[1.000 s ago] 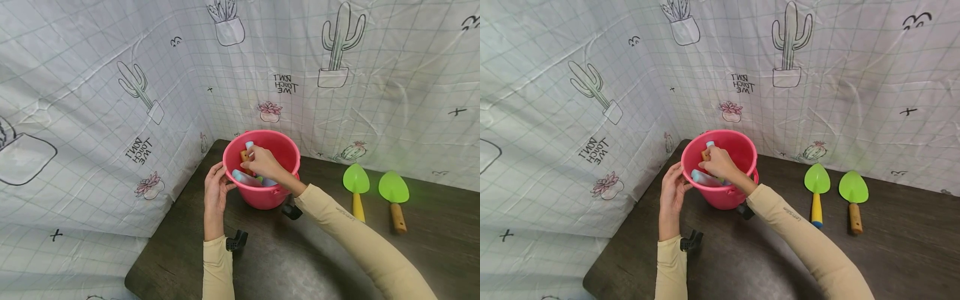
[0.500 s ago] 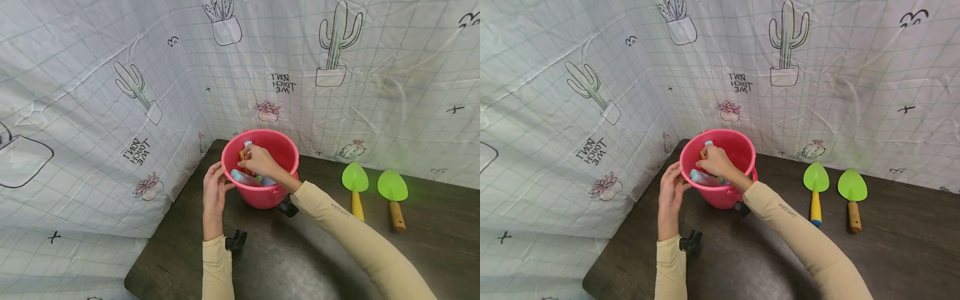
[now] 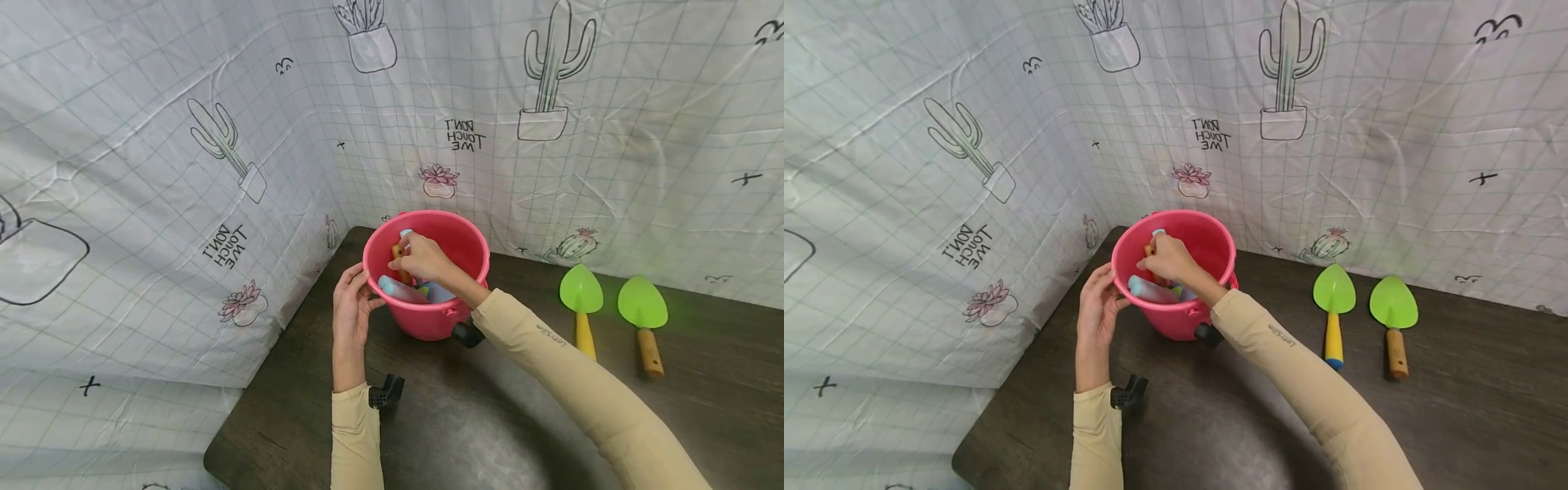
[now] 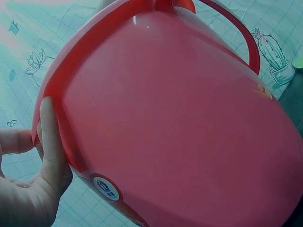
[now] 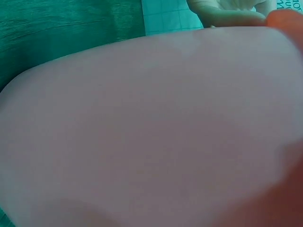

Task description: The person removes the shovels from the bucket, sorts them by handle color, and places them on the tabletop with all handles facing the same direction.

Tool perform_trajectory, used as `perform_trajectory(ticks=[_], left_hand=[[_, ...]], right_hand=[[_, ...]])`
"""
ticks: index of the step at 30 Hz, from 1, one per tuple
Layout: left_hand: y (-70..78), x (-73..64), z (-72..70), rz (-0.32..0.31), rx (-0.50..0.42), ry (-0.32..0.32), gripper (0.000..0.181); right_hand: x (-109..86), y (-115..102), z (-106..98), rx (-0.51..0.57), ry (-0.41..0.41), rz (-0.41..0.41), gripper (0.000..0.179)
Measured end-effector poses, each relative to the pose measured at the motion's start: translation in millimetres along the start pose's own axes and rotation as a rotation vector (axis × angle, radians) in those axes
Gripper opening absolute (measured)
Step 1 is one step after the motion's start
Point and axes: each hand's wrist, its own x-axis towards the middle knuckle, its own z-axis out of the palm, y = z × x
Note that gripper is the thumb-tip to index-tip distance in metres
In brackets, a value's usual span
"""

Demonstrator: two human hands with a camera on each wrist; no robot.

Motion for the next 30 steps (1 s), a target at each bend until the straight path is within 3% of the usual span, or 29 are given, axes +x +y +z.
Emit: perform_trajectory(ticks=[21,30], left_hand=[[1.2,-1.1,-1.6,0.014,0.022,-0.003,0.016],[0.7,-1.2,0.2,0.009,0.005,-0.011,0.015]], right_hand=[[5.1,-3.6,-1.0,0.012,-0.041,0.039,0.059],[1.4,-1.5,-2.2,0.062,-0.109,0.049,0.039]])
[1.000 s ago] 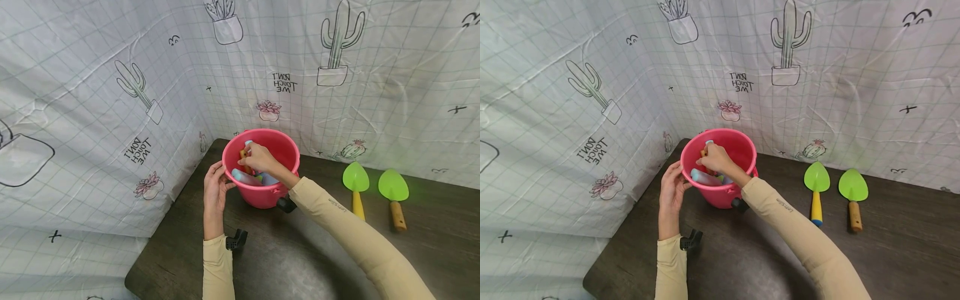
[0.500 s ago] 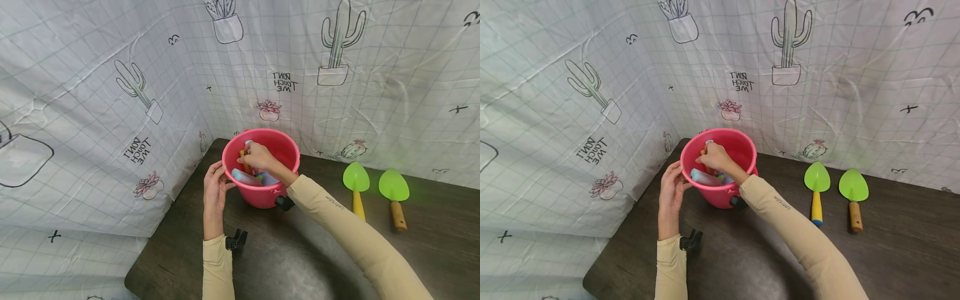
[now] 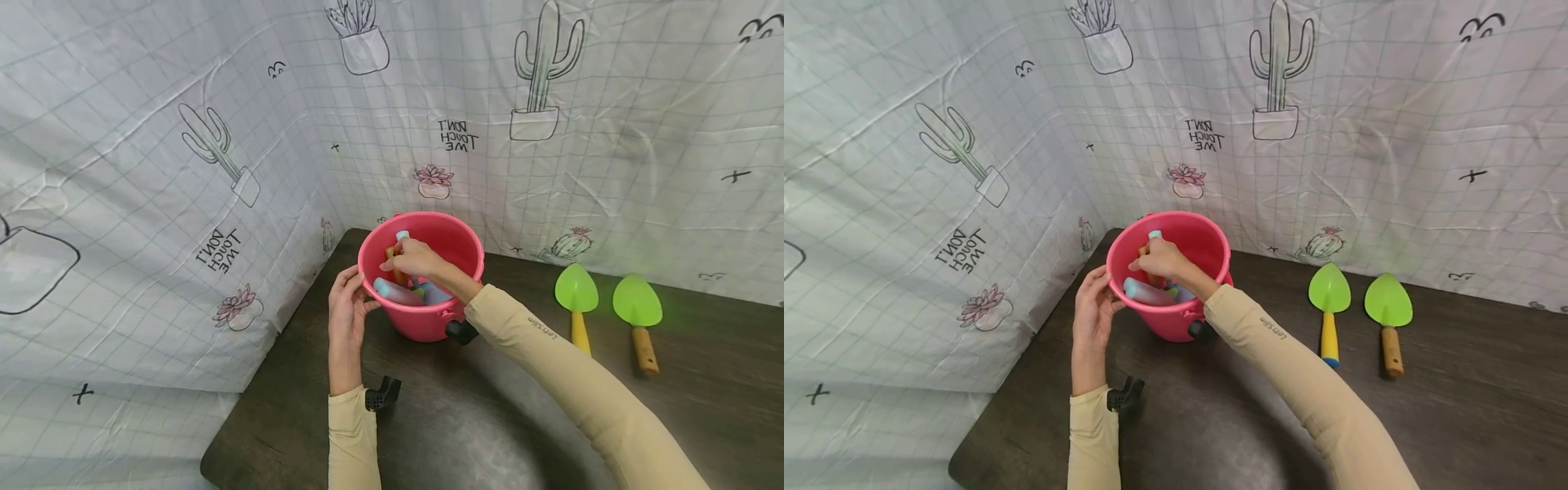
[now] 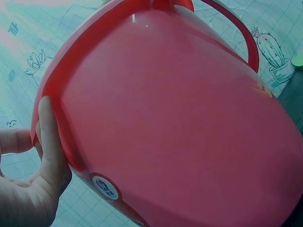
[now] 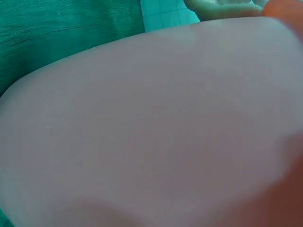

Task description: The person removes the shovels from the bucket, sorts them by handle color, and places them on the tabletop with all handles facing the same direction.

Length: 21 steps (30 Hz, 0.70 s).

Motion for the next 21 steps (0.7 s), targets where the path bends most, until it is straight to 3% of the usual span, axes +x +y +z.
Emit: perform_trajectory(ticks=[9,16,21], left_hand=[[-0.4,0.0,-0.1,0.000,-0.010,0.005,0.014],[-0.4,-0.1,0.6,0.000,-0.026,0.011,0.013],[-1.3,-0.1,0.8,0.000,-0.012,0.008,0.014]], right_hand=[[0.2,-0.2,-2.2,0.097,-0.077,0.012,0.030],[1.7,-2.1,-1.4,0.242,-0.086,0.078,0.046],[-0.2,-1.3,-0.8,0.214,-0.086,0.038,0.049]])
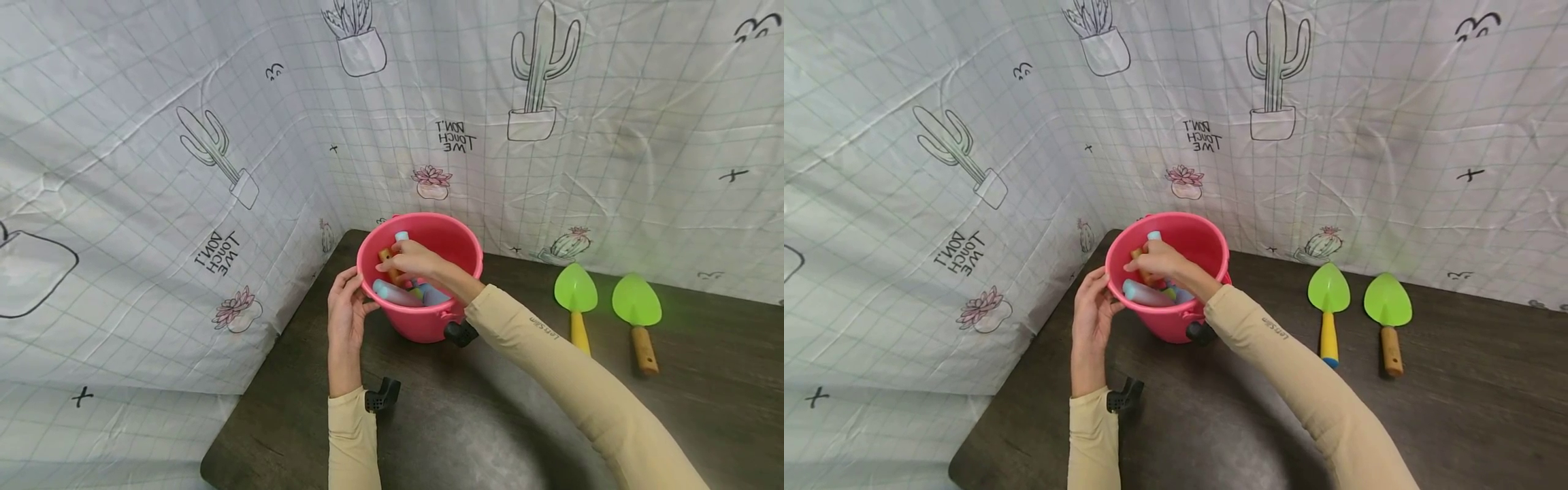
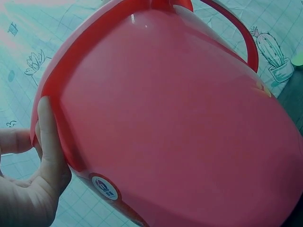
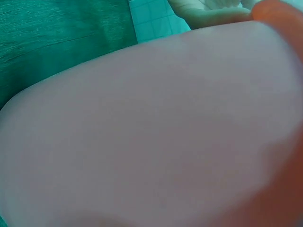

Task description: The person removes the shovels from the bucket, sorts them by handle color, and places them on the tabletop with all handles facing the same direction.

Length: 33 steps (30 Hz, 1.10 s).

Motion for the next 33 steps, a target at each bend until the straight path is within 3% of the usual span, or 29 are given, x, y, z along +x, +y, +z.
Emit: perform_trajectory(ticks=[8,15,33], left_hand=[[-1.0,1.2,-0.6,-0.004,-0.012,0.001,0.014],[0.1,0.4,0.0,-0.003,-0.010,-0.003,0.015],[0.5,0.7,-1.7,-0.008,-0.017,-0.014,0.014]], right_hand=[[3.0,1.3,-0.3,-0.091,-0.050,-0.038,0.065],[2.0,0.9,0.9,-0.121,-0.114,-0.082,0.064],[0.0,1.2,6.2,-0.172,-0.164,-0.134,0.058]])
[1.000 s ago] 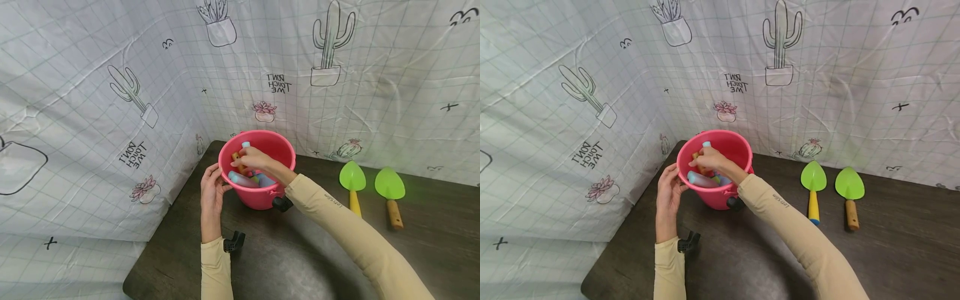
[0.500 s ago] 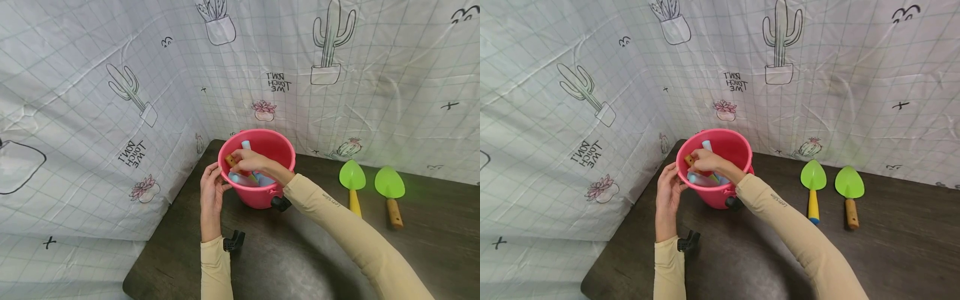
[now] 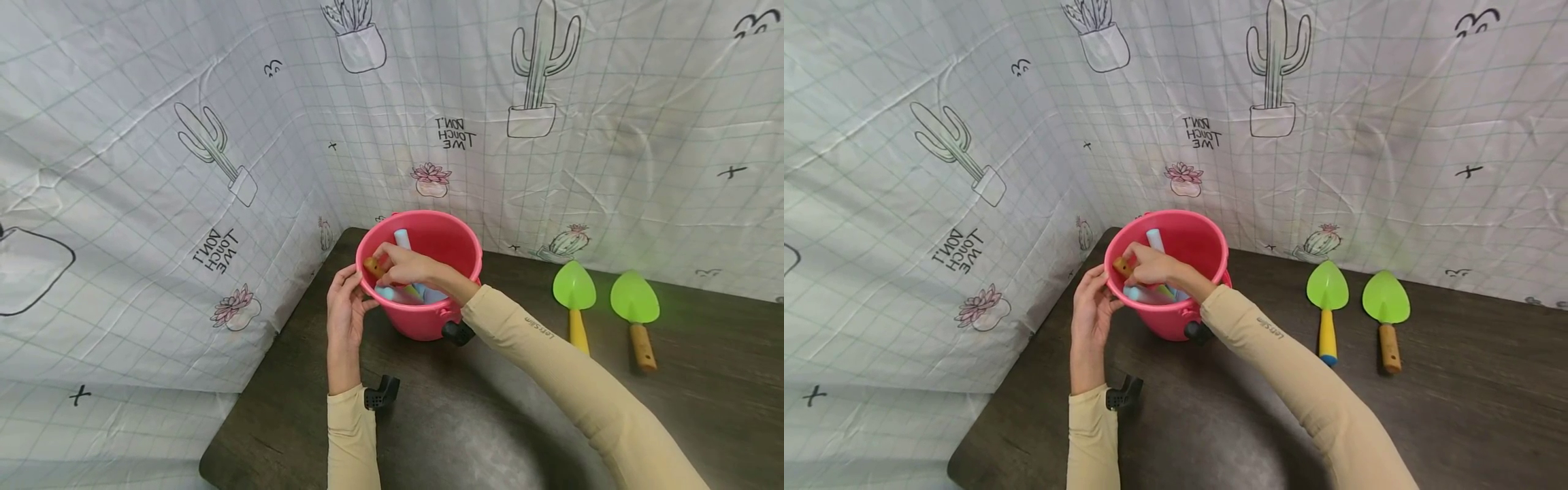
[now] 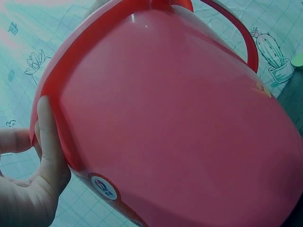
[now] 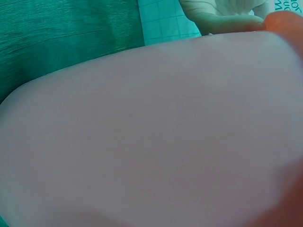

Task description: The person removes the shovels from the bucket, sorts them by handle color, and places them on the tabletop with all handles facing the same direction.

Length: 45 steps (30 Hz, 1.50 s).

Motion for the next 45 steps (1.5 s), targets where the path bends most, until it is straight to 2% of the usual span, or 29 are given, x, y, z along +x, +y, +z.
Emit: perform_trajectory(ticks=[5,10,19,28,36,45], left_hand=[[0.4,0.3,0.1,-0.005,-0.004,0.003,0.014],[0.5,0.3,0.3,-0.008,-0.005,0.011,0.014],[0.4,0.1,1.0,-0.012,-0.005,0.003,0.013],[0.7,0.6,2.3,-0.016,-0.005,-0.003,0.013],[0.3,1.5,2.0,-0.014,-0.009,-0.005,0.014],[2.8,1.5,2.2,-0.001,0.010,-0.004,0.014]], right_hand=[[0.8,0.0,-0.1,-0.037,-0.009,-0.002,0.049],[0.8,0.4,-1.2,-0.083,-0.013,-0.043,0.037],[-2.0,1.4,-2.5,-0.114,0.020,-0.051,0.037],[-4.3,1.9,-3.9,-0.079,0.047,-0.100,0.039],[-3.3,2.0,-6.7,-0.099,0.086,-0.117,0.044],[-7.0,-1.1,-13.6,-0.117,0.103,-0.216,0.039]])
